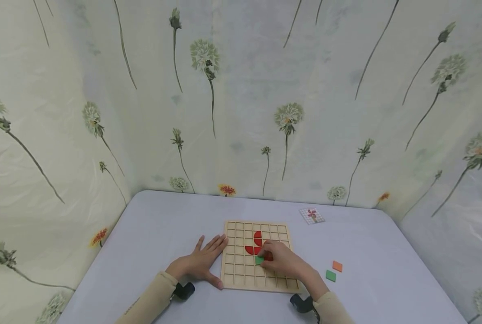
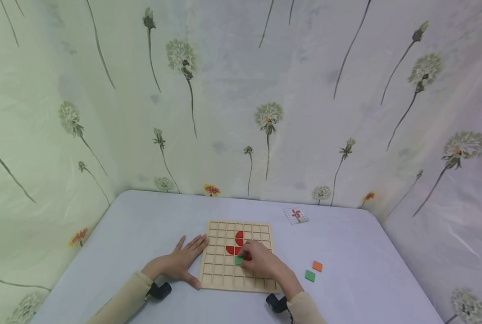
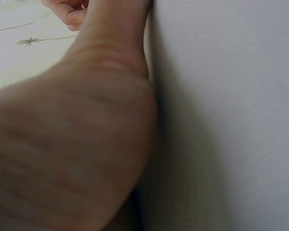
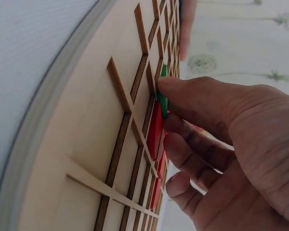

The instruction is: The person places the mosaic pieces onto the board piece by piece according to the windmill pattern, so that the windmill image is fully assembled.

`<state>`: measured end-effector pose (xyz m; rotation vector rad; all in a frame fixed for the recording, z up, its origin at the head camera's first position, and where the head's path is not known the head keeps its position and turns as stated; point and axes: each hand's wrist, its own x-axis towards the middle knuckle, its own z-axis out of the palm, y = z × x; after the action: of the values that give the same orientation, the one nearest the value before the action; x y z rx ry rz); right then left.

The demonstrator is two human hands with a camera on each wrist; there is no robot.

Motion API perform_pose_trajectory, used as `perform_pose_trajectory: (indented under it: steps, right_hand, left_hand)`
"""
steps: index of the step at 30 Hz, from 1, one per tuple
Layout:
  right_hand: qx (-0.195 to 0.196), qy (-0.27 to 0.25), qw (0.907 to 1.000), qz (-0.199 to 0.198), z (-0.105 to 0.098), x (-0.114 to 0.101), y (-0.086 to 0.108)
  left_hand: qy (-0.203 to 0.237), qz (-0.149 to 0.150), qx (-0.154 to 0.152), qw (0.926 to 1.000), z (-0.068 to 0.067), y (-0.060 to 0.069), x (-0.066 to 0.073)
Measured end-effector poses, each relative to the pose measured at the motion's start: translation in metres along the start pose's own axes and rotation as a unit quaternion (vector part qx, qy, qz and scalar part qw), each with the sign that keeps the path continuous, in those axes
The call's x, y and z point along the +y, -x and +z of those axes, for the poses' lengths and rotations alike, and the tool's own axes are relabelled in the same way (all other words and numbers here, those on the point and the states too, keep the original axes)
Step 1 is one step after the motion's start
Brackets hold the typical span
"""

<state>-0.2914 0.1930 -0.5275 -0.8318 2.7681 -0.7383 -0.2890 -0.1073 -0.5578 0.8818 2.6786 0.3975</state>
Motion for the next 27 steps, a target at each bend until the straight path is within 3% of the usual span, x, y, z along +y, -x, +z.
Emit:
perform_pose_trajectory:
  steps: [14,27]
  right_hand:
    - [0.003,0.023,0.9997,0.003,-0.0019,-0.0043,0.0011]
    - [-0.003,-0.002,1.0000,-0.002,-0.0012,0.0003,0.0000]
  left_hand:
    - [-0.001,0.008,-0.002,1.0000,-0.0005,0.0007,0.0001]
    - [0.003,0.000,-0.006,1.0000,-0.0010,0.0016,0.0017]
